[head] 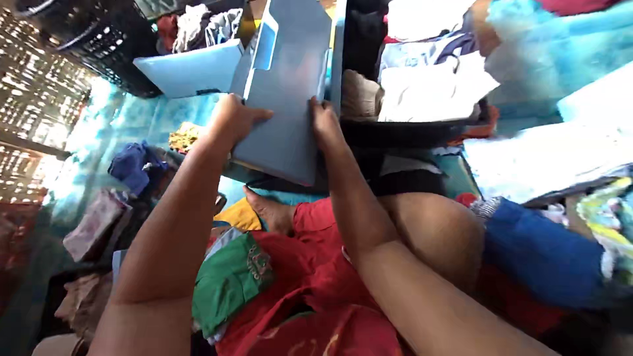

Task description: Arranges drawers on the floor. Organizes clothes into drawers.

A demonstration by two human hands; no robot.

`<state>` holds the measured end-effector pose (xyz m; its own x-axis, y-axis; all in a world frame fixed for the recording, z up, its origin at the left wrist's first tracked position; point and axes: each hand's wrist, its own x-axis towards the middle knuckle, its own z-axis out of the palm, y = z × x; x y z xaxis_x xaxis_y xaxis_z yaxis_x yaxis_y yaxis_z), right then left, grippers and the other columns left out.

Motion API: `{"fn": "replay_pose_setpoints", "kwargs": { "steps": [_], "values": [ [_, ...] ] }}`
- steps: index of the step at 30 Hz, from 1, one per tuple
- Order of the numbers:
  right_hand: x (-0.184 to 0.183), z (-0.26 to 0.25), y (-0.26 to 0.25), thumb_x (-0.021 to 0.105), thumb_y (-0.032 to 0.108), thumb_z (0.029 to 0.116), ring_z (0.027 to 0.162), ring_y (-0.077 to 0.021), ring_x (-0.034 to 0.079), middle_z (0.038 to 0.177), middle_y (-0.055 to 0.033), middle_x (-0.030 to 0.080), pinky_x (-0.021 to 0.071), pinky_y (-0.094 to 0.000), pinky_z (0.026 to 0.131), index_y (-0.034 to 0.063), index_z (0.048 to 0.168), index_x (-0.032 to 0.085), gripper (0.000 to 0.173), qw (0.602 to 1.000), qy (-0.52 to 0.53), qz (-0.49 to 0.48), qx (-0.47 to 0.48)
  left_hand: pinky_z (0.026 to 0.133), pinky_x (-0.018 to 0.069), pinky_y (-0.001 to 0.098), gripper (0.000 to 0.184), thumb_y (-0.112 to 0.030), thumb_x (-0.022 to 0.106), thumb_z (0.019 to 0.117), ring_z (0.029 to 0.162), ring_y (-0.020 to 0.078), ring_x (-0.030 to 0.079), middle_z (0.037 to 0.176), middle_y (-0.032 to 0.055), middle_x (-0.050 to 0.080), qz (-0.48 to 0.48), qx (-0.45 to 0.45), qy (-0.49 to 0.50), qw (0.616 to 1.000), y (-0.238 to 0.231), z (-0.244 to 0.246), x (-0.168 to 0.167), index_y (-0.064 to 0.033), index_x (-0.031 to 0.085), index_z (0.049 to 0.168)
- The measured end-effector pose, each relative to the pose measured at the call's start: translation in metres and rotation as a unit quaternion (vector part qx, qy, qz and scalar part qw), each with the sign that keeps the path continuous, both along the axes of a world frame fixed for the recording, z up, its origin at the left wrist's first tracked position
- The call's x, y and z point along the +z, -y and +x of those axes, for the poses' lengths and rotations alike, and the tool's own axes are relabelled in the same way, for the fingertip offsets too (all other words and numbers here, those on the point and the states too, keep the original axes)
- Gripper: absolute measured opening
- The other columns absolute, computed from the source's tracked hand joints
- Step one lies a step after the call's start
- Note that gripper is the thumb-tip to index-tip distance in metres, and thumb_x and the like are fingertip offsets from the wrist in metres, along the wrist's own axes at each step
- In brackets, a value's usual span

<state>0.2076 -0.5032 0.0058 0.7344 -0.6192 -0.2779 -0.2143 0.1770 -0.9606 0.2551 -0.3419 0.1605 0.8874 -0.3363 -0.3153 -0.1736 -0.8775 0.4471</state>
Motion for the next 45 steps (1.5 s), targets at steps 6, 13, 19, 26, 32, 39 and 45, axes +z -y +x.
{"fn": "replay_pose_setpoints", "kwargs": {
  "steps": [6, 13, 19, 26, 32, 39, 45],
  "values": [
    [0.032, -0.015, -0.007, 0.056, 0.028, 0.1050, 0.127, -0.0218, 0.060, 0.147, -0.0131, 0.052, 0.0558, -0.0443, 0.102, 0.0133, 0.161, 0.022, 0.068, 0.955, 0.239, 0.137, 0.109, 0.083, 0.0575, 0.0481, 0.051, -0.046, 0.076, 0.0884, 0.089, 0.0190, 0.069, 0.104, 0.0087, 0.070, -0.045, 0.042, 0.069, 0.996, -0.028, -0.010, 0.048, -0.0070, 0.065, 0.118],
    [0.148, -0.020, -0.047, 0.072, -0.012, 0.0779, 0.116, -0.0230, 0.064, 0.141, -0.0242, 0.052, 0.0595, -0.0355, 0.093, -0.0048, 0.155, 0.028, 0.090, 0.897, 0.362, 0.068, 0.244, 0.080, 0.0598, 0.0302, 0.038, -0.049, 0.058, 0.1023, 0.089, 0.0037, 0.068, 0.101, -0.0044, 0.071, -0.328, 0.098, 0.148, 0.928, -0.153, -0.025, -0.006, -0.0146, 0.068, 0.115],
    [0.180, -0.014, -0.128, 0.071, -0.018, 0.0737, 0.123, -0.0234, 0.061, 0.147, -0.0132, 0.053, 0.0543, -0.0365, 0.098, 0.0090, 0.156, 0.037, 0.093, 0.877, 0.179, -0.213, 0.392, 0.089, 0.0585, 0.0435, 0.065, -0.060, 0.020, 0.1080, 0.105, 0.0155, 0.068, 0.117, 0.0061, 0.068, -0.517, 0.243, 0.084, 0.816, -0.150, -0.069, -0.145, -0.0114, 0.053, 0.137],
    [0.142, 0.026, -0.173, 0.070, -0.002, 0.0893, 0.132, -0.0351, 0.057, 0.140, -0.0168, 0.060, 0.0454, -0.0559, 0.110, 0.0187, 0.163, 0.021, 0.091, 0.715, -0.140, -0.455, 0.512, 0.082, 0.0571, 0.0489, 0.078, -0.066, 0.013, 0.1053, 0.102, 0.0305, 0.068, 0.132, 0.0198, 0.061, -0.402, 0.221, -0.248, 0.853, -0.137, -0.039, -0.182, -0.0108, 0.030, 0.158],
    [0.038, 0.052, -0.134, 0.074, 0.003, 0.0835, 0.108, -0.0478, 0.066, 0.114, -0.0268, 0.067, 0.0522, -0.0672, 0.088, 0.0151, 0.160, 0.027, 0.090, 0.720, -0.097, -0.482, 0.490, 0.091, 0.0562, 0.0482, 0.068, -0.064, 0.018, 0.1062, 0.124, 0.0260, 0.063, 0.163, 0.0032, 0.040, -0.437, 0.099, -0.274, 0.851, -0.139, -0.033, -0.192, -0.0276, 0.021, 0.164],
    [0.053, 0.045, -0.140, 0.068, 0.000, 0.0852, 0.102, -0.0489, 0.067, 0.110, -0.0271, 0.068, 0.0528, -0.0672, 0.083, 0.0156, 0.156, 0.033, 0.080, 0.739, -0.105, -0.488, 0.451, 0.106, 0.0458, 0.0568, 0.065, -0.058, 0.023, 0.1079, 0.145, 0.0265, 0.044, 0.169, 0.0034, 0.028, -0.437, 0.066, -0.276, 0.853, -0.144, -0.026, -0.194, -0.0277, 0.020, 0.165],
    [0.077, 0.042, -0.172, 0.069, 0.001, 0.0868, 0.103, -0.0481, 0.067, 0.111, -0.0267, 0.066, 0.0541, -0.0636, 0.082, 0.0122, 0.154, 0.030, 0.079, 0.725, -0.126, -0.527, 0.426, 0.111, 0.0406, 0.0567, 0.060, -0.049, 0.028, 0.1099, 0.149, 0.0257, 0.037, 0.168, 0.0057, 0.028, -0.505, 0.076, -0.266, 0.817, -0.149, -0.027, -0.185, -0.0246, 0.023, 0.164]
  ]
}}
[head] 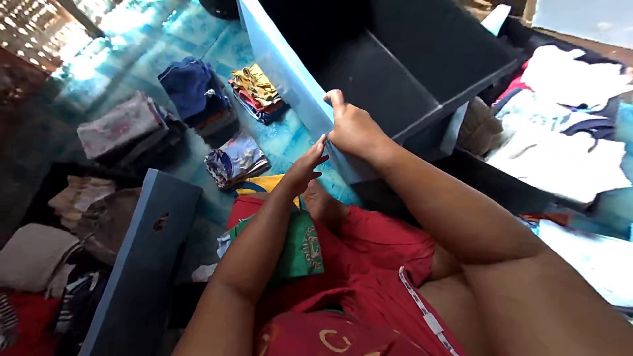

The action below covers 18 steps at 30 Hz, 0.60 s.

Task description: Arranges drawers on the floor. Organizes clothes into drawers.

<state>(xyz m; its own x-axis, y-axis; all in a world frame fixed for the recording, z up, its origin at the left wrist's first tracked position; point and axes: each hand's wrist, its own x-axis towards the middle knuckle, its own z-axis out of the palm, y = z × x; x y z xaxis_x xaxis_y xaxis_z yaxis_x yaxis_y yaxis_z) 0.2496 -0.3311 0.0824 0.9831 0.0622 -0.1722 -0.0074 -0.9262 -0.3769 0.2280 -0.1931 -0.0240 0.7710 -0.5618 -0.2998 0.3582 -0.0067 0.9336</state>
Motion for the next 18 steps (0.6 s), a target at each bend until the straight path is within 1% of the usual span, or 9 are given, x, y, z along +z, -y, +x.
{"fn": "replay_pose_setpoints", "kwargs": {
  "steps": [3, 4, 5, 8, 10, 12, 15, 16, 18],
  "values": [
    [-0.005, 0.008, -0.014, 0.070, 0.001, 0.0865, 0.104, -0.0500, 0.067, 0.111, -0.0285, 0.066, 0.0536, -0.0660, 0.081, 0.0115, 0.156, 0.028, 0.082, 1.000, -0.021, -0.017, -0.011, 0.108, 0.0426, 0.0606, 0.062, -0.049, 0.029, 0.1101, 0.147, 0.0304, 0.040, 0.168, 0.0096, 0.027, 0.008, 0.009, -0.009, 1.000, 0.001, 0.001, -0.002, -0.0240, 0.018, 0.165],
    [-0.009, 0.011, -0.018, 0.069, 0.000, 0.0863, 0.104, -0.0517, 0.066, 0.111, -0.0301, 0.065, 0.0529, -0.0679, 0.081, 0.0102, 0.157, 0.027, 0.083, 0.999, -0.029, -0.021, -0.014, 0.106, 0.0437, 0.0617, 0.062, -0.049, 0.030, 0.1102, 0.145, 0.0322, 0.043, 0.166, 0.0117, 0.030, 0.016, 0.013, -0.010, 1.000, 0.003, 0.002, -0.005, -0.0238, 0.017, 0.165],
    [-0.014, 0.015, -0.021, 0.067, -0.001, 0.0860, 0.104, -0.0524, 0.065, 0.111, -0.0306, 0.065, 0.0527, -0.0684, 0.080, 0.0093, 0.156, 0.028, 0.081, 0.999, -0.032, -0.025, -0.018, 0.106, 0.0426, 0.0627, 0.062, -0.048, 0.030, 0.1104, 0.144, 0.0332, 0.043, 0.166, 0.0125, 0.031, 0.024, 0.012, -0.017, 0.999, 0.003, 0.003, -0.006, -0.0242, 0.016, 0.166],
    [-0.029, 0.026, -0.019, 0.065, -0.003, 0.0852, 0.103, -0.0521, 0.066, 0.108, -0.0302, 0.067, 0.0525, -0.0691, 0.079, 0.0101, 0.153, 0.033, 0.076, 0.999, -0.035, -0.010, -0.038, 0.105, 0.0433, 0.0629, 0.062, -0.049, 0.033, 0.1100, 0.142, 0.0331, 0.046, 0.165, 0.0110, 0.033, 0.042, 0.011, -0.034, 0.998, 0.002, 0.004, -0.009, -0.0255, 0.019, 0.165],
    [-0.033, 0.029, -0.014, 0.066, -0.004, 0.0837, 0.103, -0.0534, 0.065, 0.109, -0.0317, 0.066, 0.0511, -0.0708, 0.081, 0.0101, 0.153, 0.033, 0.078, 0.998, -0.033, 0.021, -0.048, 0.103, 0.0450, 0.0630, 0.061, -0.046, 0.037, 0.1099, 0.139, 0.0347, 0.048, 0.164, 0.0120, 0.035, 0.042, 0.014, -0.039, 0.998, 0.001, 0.004, -0.008, -0.0253, 0.022, 0.165],
    [-0.036, 0.031, -0.010, 0.070, -0.004, 0.0817, 0.103, -0.0547, 0.065, 0.109, -0.0327, 0.066, 0.0500, -0.0722, 0.081, 0.0106, 0.152, 0.035, 0.080, 0.998, -0.025, 0.041, -0.052, 0.102, 0.0456, 0.0629, 0.061, -0.042, 0.040, 0.1097, 0.139, 0.0354, 0.048, 0.164, 0.0137, 0.034, 0.034, 0.005, -0.040, 0.999, -0.002, 0.004, -0.007, -0.0243, 0.021, 0.165],
    [-0.033, 0.032, -0.006, 0.073, -0.006, 0.0780, 0.103, -0.0565, 0.064, 0.111, -0.0344, 0.065, 0.0489, -0.0738, 0.080, 0.0115, 0.151, 0.037, 0.084, 0.996, -0.018, 0.058, -0.060, 0.105, 0.0438, 0.0614, 0.062, -0.034, 0.048, 0.1085, 0.141, 0.0341, 0.046, 0.163, 0.0148, 0.034, 0.044, 0.015, -0.050, 0.998, -0.003, 0.001, 0.000, -0.0180, 0.026, 0.164],
    [-0.030, 0.032, -0.004, 0.074, -0.007, 0.0773, 0.103, -0.0571, 0.063, 0.112, -0.0352, 0.064, 0.0485, -0.0743, 0.081, 0.0109, 0.151, 0.037, 0.084, 0.996, -0.014, 0.062, -0.063, 0.106, 0.0430, 0.0611, 0.061, -0.034, 0.051, 0.1076, 0.141, 0.0334, 0.046, 0.162, 0.0153, 0.037, 0.062, 0.032, -0.053, 0.996, -0.004, 0.000, 0.003, -0.0149, 0.029, 0.162],
    [-0.026, 0.032, -0.003, 0.076, -0.007, 0.0768, 0.102, -0.0566, 0.063, 0.112, -0.0354, 0.064, 0.0488, -0.0734, 0.081, 0.0104, 0.150, 0.037, 0.085, 0.995, -0.015, 0.068, -0.067, 0.105, 0.0442, 0.0598, 0.061, -0.035, 0.056, 0.1054, 0.135, 0.0352, 0.051, 0.150, 0.0202, 0.050, 0.105, 0.094, -0.047, 0.989, -0.013, -0.005, 0.020, -0.0079, 0.037, 0.157]
  ]
}}
